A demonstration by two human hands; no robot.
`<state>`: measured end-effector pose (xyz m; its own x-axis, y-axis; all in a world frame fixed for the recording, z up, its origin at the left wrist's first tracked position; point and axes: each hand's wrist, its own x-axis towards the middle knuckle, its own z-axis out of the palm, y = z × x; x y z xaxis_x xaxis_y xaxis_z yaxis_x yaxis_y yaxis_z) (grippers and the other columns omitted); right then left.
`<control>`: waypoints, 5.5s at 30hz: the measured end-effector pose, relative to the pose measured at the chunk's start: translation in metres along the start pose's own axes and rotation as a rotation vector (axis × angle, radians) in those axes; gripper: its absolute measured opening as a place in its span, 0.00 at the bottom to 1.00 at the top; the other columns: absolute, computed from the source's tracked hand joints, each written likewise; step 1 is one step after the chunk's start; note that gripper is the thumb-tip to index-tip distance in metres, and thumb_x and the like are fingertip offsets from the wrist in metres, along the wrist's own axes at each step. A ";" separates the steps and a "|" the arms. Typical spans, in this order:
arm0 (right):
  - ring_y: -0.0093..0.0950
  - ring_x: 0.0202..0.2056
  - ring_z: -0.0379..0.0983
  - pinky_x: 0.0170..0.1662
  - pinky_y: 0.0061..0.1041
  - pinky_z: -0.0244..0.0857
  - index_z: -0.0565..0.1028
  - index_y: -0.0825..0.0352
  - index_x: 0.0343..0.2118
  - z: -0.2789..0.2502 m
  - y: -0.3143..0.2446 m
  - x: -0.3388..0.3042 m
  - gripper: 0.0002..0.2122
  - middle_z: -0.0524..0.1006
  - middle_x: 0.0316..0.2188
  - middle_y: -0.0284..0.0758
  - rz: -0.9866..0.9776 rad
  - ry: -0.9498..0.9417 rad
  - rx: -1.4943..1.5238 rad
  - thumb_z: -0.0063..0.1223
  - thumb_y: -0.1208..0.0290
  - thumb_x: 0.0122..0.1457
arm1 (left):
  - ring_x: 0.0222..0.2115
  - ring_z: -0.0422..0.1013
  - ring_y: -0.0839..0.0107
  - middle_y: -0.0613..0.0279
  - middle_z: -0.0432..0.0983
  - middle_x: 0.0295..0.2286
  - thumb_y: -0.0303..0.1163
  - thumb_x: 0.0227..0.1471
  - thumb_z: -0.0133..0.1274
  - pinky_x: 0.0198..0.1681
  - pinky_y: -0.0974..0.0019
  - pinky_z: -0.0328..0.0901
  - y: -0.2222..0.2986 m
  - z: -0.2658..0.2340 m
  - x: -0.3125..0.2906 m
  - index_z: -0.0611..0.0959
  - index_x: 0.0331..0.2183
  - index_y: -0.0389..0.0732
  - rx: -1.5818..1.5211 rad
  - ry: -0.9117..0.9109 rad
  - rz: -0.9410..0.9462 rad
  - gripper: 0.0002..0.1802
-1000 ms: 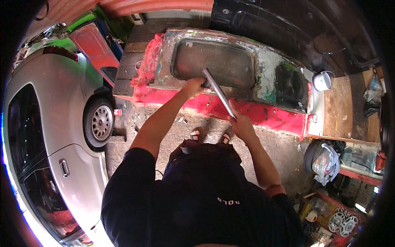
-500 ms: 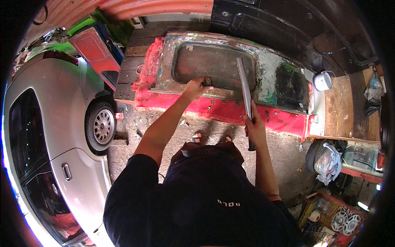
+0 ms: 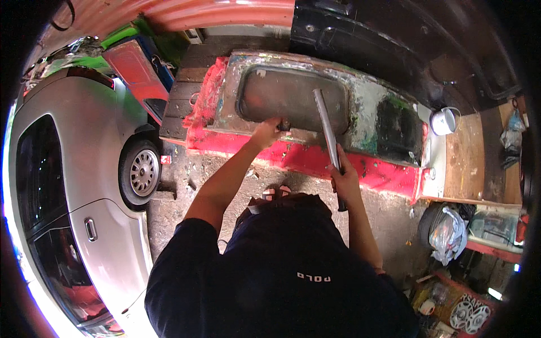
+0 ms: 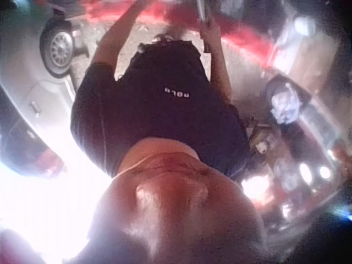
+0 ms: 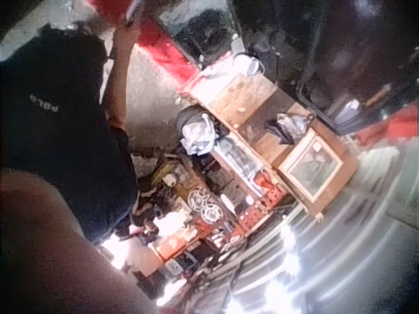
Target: The person uses a metal scraper to remove old paint and residue from a red car door panel resting on a workbench. The person repeatedly scrapes different areas of the panel, focusing on the edges and window frame, while holding the scraper with both hands.
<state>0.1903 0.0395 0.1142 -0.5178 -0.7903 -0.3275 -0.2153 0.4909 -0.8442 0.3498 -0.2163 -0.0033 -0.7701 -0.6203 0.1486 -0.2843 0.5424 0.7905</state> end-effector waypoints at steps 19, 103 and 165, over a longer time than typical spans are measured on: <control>0.41 0.47 0.76 0.48 0.31 0.68 0.55 0.54 0.66 -0.020 0.044 0.033 0.30 0.74 0.50 0.51 -0.396 -0.183 -0.318 0.52 0.70 0.61 | 0.39 0.75 0.56 0.53 0.78 0.39 0.33 0.45 0.63 0.45 0.59 0.69 -0.021 0.024 -0.033 0.78 0.47 0.42 0.085 0.063 -0.084 0.25; 0.14 0.16 0.61 0.18 0.20 0.59 0.58 0.53 0.66 -0.035 0.040 0.034 0.31 0.73 0.23 0.28 0.010 -0.023 0.193 0.52 0.74 0.60 | 0.33 0.71 0.68 0.54 0.78 0.36 0.36 0.56 0.57 0.39 0.61 0.66 0.010 0.044 0.062 0.70 0.55 0.45 -0.152 -0.350 0.011 0.27; 0.16 0.17 0.62 0.20 0.21 0.60 0.56 0.53 0.67 -0.050 0.052 0.029 0.31 0.68 0.21 0.26 0.049 -0.024 0.183 0.52 0.73 0.61 | 0.40 0.75 0.69 0.57 0.78 0.42 0.35 0.53 0.61 0.42 0.63 0.69 0.014 0.044 0.064 0.72 0.54 0.40 -0.195 -0.306 -0.113 0.28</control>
<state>0.1230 0.0610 0.0817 -0.5039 -0.7764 -0.3785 -0.0344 0.4559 -0.8894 0.2717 -0.2232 -0.0093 -0.8832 -0.4566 -0.1072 -0.2864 0.3441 0.8942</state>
